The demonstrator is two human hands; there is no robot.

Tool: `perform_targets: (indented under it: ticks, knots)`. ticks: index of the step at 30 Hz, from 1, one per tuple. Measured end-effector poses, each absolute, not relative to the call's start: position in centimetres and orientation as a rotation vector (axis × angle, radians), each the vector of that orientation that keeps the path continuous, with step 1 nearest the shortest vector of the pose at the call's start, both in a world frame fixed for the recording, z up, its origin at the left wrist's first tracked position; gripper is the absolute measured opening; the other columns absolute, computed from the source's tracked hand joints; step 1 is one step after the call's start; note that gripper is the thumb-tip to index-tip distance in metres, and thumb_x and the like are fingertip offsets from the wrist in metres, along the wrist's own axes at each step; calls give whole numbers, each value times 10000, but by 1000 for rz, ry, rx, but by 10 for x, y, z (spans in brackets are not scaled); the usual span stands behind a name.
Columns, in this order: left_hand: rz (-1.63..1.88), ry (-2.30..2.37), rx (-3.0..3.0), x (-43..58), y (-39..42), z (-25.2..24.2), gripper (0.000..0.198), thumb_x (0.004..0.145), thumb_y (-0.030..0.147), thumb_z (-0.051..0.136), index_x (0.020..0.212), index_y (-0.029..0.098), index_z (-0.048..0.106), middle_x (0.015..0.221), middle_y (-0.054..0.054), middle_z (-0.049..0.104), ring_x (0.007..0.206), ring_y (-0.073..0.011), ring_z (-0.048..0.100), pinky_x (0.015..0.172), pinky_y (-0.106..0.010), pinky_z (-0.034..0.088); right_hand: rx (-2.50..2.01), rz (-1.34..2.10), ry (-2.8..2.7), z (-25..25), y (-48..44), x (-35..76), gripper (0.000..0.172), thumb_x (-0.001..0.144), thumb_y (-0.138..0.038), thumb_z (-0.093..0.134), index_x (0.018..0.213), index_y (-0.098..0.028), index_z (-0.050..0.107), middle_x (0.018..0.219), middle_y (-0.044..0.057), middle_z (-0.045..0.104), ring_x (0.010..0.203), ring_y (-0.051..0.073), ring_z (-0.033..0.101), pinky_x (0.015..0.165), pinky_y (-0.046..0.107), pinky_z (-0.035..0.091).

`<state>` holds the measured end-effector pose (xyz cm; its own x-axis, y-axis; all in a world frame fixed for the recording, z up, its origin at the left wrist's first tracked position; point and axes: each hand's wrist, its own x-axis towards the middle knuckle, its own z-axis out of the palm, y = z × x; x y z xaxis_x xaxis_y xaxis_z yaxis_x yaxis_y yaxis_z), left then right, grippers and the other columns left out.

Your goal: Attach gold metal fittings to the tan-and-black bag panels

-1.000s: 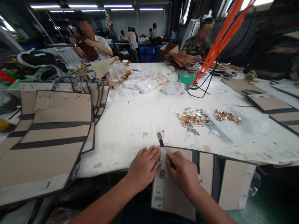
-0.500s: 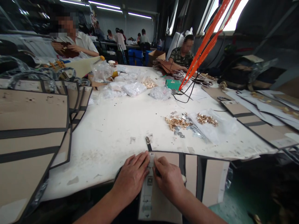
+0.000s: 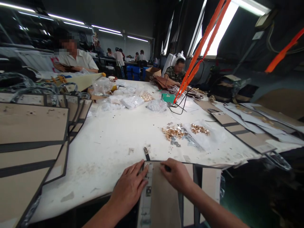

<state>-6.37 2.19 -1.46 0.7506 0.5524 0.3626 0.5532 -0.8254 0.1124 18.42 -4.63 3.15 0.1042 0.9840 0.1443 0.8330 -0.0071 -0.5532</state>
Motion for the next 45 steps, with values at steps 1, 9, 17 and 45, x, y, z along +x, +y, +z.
perform_targets:
  ticks: [1,9,17,45]
  knots:
    - [-627,-939,-2937,-64,22,-17,484,1031,335,589,1509,268,546,1598,-98,507,1380,-300,554,1101,-478,504,-1930,374,-1720,33,-44,201,200,979,-273,636,1089,-259,802,1033,27,790,955,206,731,863,272,508]
    - [-722,-1004,-3001,-63,26,-18,492,973,275,647,1462,294,597,1444,-80,627,1313,-306,568,1071,-492,523,-2453,223,-1354,23,-23,351,310,946,-322,611,1165,-223,806,1170,90,788,1089,294,718,911,356,516]
    - [-754,-1097,-3070,-61,26,-15,522,947,252,679,1460,302,598,1404,-72,634,1296,-300,558,1077,-486,498,-2582,211,-1216,12,7,391,415,906,-503,660,1201,-247,800,1171,117,778,1058,331,710,787,361,495]
    - [-758,-1324,-3160,-52,15,6,568,846,263,825,1386,242,650,1297,-70,691,1237,-300,569,1041,-497,478,-1841,971,-1462,41,-16,155,147,816,-332,674,843,-201,734,543,-43,612,496,146,544,528,248,389]
